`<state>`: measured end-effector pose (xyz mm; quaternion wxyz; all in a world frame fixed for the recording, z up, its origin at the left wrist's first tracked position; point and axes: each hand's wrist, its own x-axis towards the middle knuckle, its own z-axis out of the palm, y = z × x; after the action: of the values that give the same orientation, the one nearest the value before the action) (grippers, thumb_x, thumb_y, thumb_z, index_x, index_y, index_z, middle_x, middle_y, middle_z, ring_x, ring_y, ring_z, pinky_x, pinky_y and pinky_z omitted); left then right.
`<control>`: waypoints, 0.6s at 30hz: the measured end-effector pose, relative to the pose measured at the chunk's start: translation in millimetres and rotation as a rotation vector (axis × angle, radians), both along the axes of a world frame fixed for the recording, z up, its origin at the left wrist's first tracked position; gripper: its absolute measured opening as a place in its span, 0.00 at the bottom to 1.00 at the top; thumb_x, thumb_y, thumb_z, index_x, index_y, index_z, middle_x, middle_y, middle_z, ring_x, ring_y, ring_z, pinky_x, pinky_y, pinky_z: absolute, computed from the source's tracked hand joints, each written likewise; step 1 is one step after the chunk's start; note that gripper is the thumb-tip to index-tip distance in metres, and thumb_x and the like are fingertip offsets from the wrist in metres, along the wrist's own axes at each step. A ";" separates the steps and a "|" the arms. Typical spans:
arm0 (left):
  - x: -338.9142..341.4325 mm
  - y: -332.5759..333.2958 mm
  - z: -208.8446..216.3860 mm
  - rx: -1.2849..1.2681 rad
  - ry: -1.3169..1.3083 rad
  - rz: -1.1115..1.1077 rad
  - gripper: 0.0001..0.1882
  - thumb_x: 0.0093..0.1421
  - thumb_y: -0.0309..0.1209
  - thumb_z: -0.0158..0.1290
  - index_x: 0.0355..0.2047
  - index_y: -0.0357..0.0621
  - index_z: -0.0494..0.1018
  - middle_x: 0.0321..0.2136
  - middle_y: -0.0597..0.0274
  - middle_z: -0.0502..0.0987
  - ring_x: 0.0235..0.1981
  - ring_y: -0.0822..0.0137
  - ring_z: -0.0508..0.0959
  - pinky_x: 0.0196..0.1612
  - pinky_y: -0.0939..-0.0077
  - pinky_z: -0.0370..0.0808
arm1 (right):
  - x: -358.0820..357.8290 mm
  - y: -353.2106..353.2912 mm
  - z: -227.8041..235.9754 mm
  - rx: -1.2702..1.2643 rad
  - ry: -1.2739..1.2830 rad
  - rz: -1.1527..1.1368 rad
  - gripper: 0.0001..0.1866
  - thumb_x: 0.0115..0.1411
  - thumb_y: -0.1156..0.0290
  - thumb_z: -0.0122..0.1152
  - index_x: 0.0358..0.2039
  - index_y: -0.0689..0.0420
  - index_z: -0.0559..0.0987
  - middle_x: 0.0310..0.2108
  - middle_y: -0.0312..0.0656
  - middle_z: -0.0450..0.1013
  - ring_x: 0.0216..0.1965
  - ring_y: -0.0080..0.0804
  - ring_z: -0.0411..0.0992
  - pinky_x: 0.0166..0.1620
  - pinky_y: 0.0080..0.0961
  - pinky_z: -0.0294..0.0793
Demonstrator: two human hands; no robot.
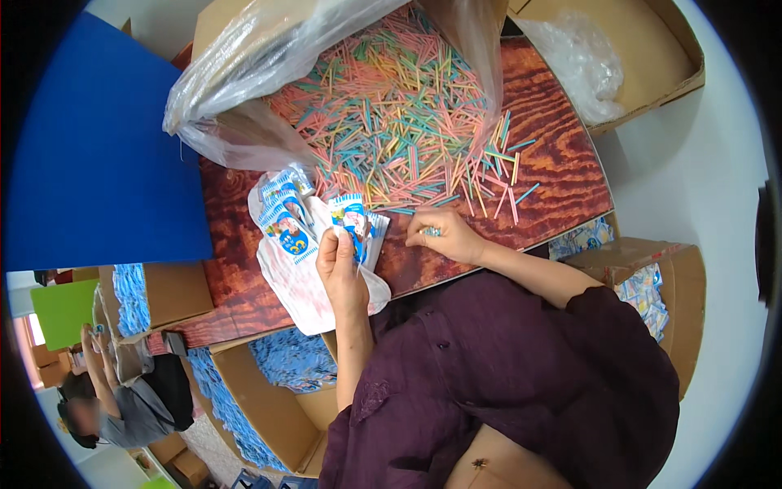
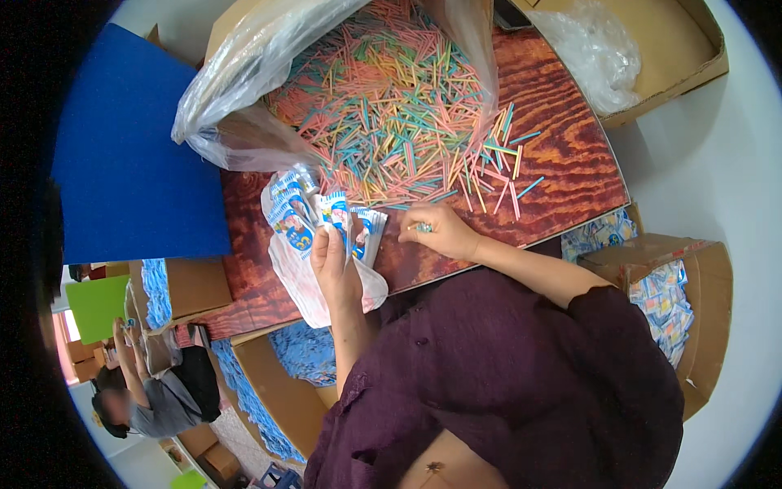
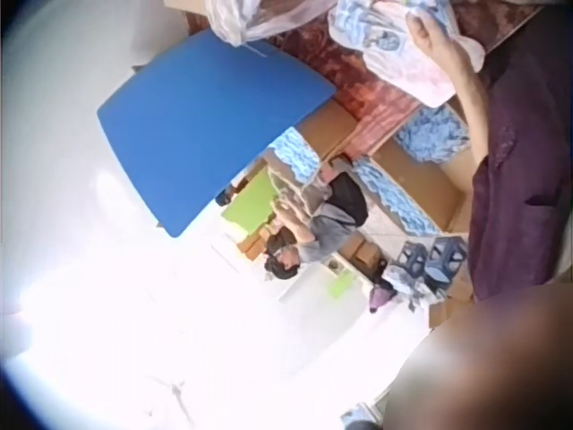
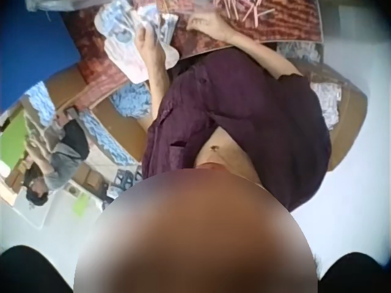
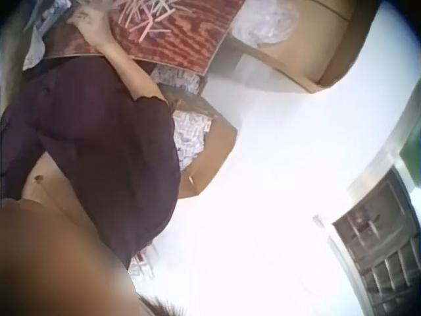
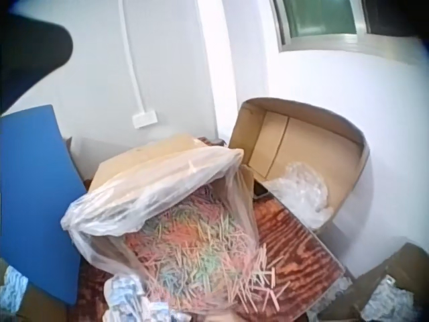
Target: Packaging colorful sticks into small blue packets and then placing them into a larger bag.
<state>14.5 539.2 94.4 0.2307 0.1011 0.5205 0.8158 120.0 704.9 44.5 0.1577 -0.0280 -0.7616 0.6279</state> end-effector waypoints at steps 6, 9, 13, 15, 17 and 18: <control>4.7 -18.8 -1.1 -0.012 0.024 0.049 0.04 0.65 0.26 0.48 0.33 0.40 0.71 0.30 0.68 0.74 0.31 0.79 0.71 0.37 0.84 0.67 | -1.6 0.6 4.0 0.018 -0.027 0.031 0.05 0.56 0.74 0.62 0.26 0.61 0.77 0.26 0.37 0.73 0.31 0.28 0.71 0.37 0.25 0.68; 8.4 -27.1 -1.0 -0.024 0.041 0.036 0.04 0.65 0.26 0.49 0.33 0.40 0.71 0.29 0.68 0.74 0.30 0.79 0.71 0.37 0.84 0.67 | -0.1 0.3 2.8 0.036 -0.016 0.009 0.06 0.55 0.72 0.62 0.26 0.61 0.77 0.26 0.38 0.73 0.31 0.30 0.71 0.37 0.26 0.68; 18.3 -28.3 5.7 -0.052 0.017 -0.048 0.04 0.65 0.27 0.49 0.34 0.39 0.71 0.29 0.68 0.74 0.29 0.79 0.70 0.36 0.84 0.67 | 1.8 -1.4 0.4 0.082 -0.005 -0.064 0.08 0.57 0.70 0.61 0.27 0.62 0.76 0.26 0.40 0.72 0.31 0.33 0.70 0.37 0.28 0.68; 22.6 -25.2 3.9 -0.026 -0.001 -0.062 0.05 0.65 0.26 0.48 0.36 0.38 0.72 0.29 0.68 0.74 0.29 0.80 0.70 0.36 0.85 0.67 | 0.2 -1.1 -3.7 0.123 0.028 -0.077 0.08 0.58 0.69 0.59 0.27 0.61 0.76 0.26 0.41 0.72 0.31 0.35 0.69 0.37 0.29 0.68; 27.1 -18.7 6.4 -0.042 -0.006 -0.119 0.05 0.65 0.26 0.48 0.36 0.38 0.73 0.31 0.69 0.74 0.30 0.80 0.70 0.37 0.86 0.66 | -1.3 -2.0 -3.5 0.163 0.061 -0.094 0.09 0.60 0.68 0.58 0.28 0.61 0.75 0.26 0.42 0.71 0.31 0.37 0.69 0.38 0.29 0.67; 28.3 -18.4 -2.7 -0.070 -0.008 -0.160 0.05 0.65 0.26 0.48 0.35 0.38 0.73 0.34 0.68 0.74 0.34 0.78 0.71 0.39 0.84 0.67 | -0.8 -3.3 -0.4 0.134 0.002 -0.093 0.09 0.60 0.68 0.57 0.28 0.60 0.76 0.27 0.43 0.72 0.32 0.38 0.69 0.38 0.31 0.67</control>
<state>42.8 520.8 91.8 0.3005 0.1309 0.5381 0.7766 119.2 701.5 44.2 0.1888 -0.0521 -0.7998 0.5673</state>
